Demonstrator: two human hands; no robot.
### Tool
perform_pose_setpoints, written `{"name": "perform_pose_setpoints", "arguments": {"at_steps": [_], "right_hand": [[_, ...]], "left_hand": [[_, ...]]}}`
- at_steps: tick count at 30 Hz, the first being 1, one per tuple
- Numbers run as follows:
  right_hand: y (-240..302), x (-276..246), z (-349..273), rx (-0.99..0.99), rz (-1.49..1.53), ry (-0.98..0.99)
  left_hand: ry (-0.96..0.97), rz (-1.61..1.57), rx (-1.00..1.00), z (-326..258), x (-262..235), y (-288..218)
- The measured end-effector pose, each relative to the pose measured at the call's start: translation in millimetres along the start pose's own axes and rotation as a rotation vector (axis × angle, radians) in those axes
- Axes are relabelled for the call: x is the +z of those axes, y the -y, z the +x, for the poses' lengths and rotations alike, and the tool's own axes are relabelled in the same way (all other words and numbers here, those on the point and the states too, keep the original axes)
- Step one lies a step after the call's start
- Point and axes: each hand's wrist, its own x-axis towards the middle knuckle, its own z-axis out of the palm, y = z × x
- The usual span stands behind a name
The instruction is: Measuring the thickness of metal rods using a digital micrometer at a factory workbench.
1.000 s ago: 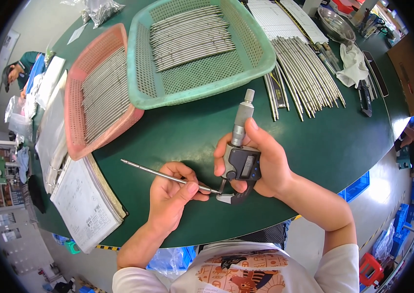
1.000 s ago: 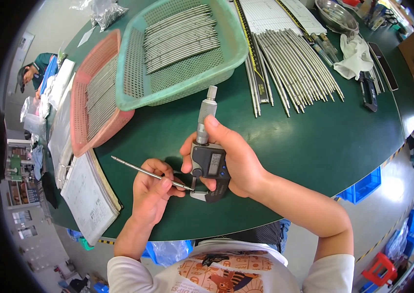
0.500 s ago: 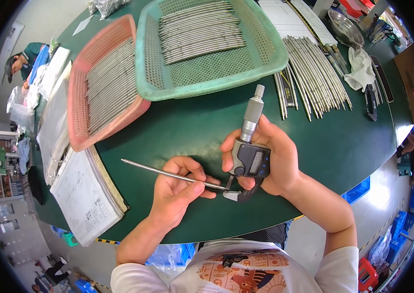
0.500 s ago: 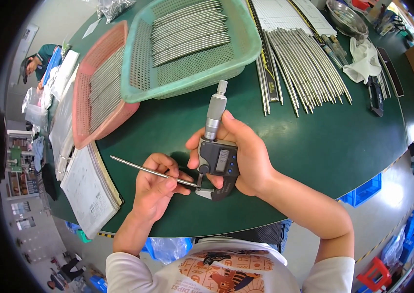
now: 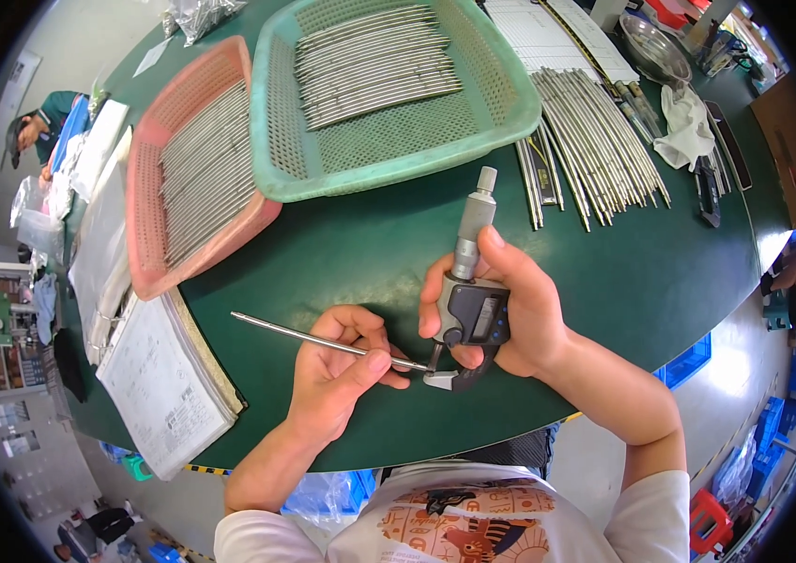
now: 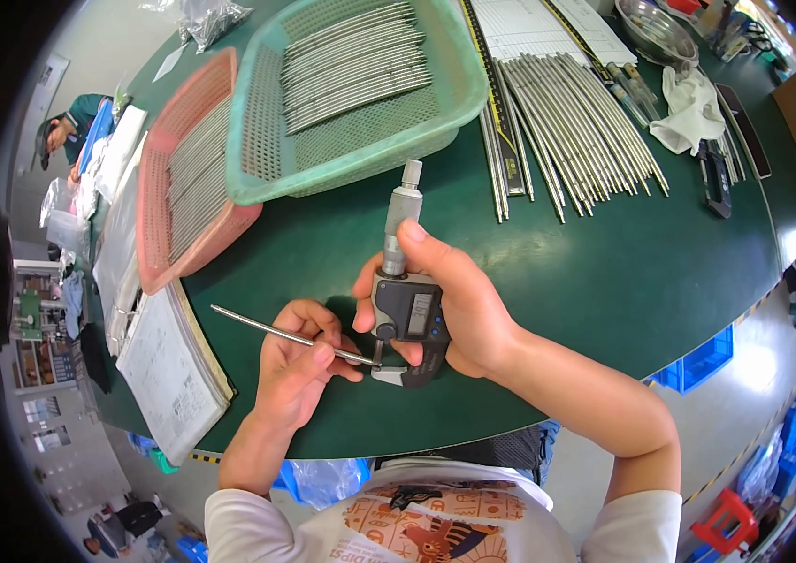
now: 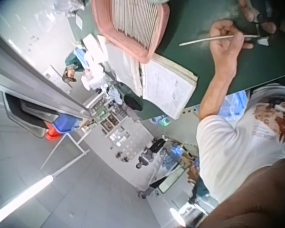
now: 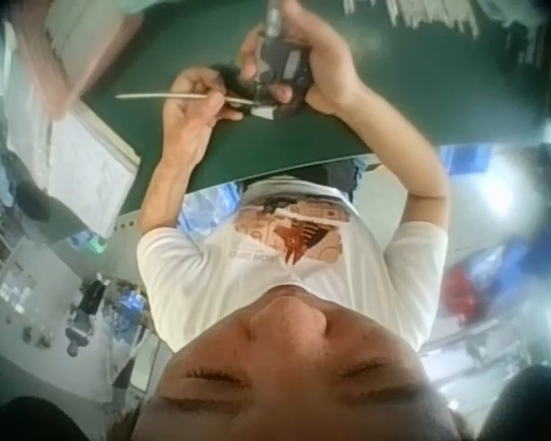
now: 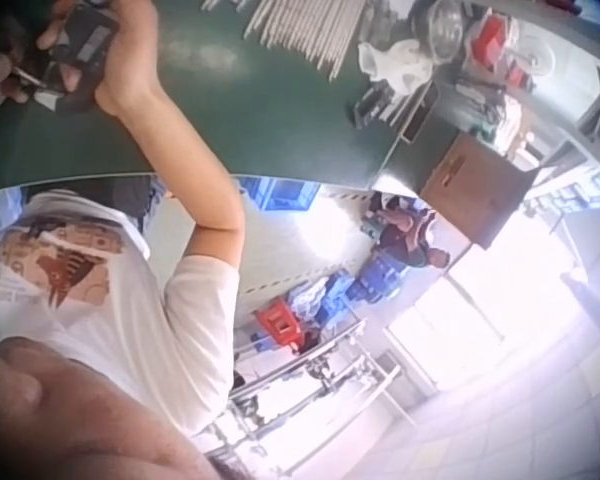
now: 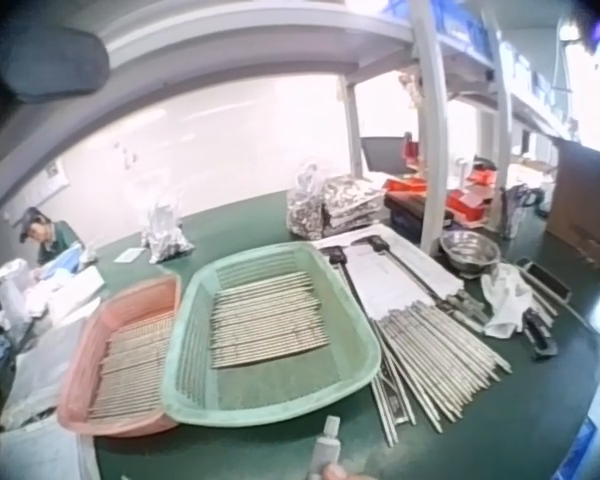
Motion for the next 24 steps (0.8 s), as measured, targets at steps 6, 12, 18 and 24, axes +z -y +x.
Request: {"name": "perform_pose_setpoints", "arguments": {"at_steps": [6,12,18,24], "right_hand": [[-0.6,0.6,0.1,-0.008,-0.003,0.009],[2.2,2.7,-0.6,0.036,0.059,-0.002],[1.8,2.7,-0.2,0.029,0.063,0.009],[0.5,1.2,0.5,0.009,0.059,0.023]], "left_hand": [[-0.043,0.016,0.004,0.3,1.1,1.4],[-0.006,-0.034,-0.004,-0.3,-2.4,-0.2],[0.044,-0.062,0.004,-0.9,-5.0,-2.0],[0.052,-0.05,0.003,0.0,-4.2,-0.4]]}}
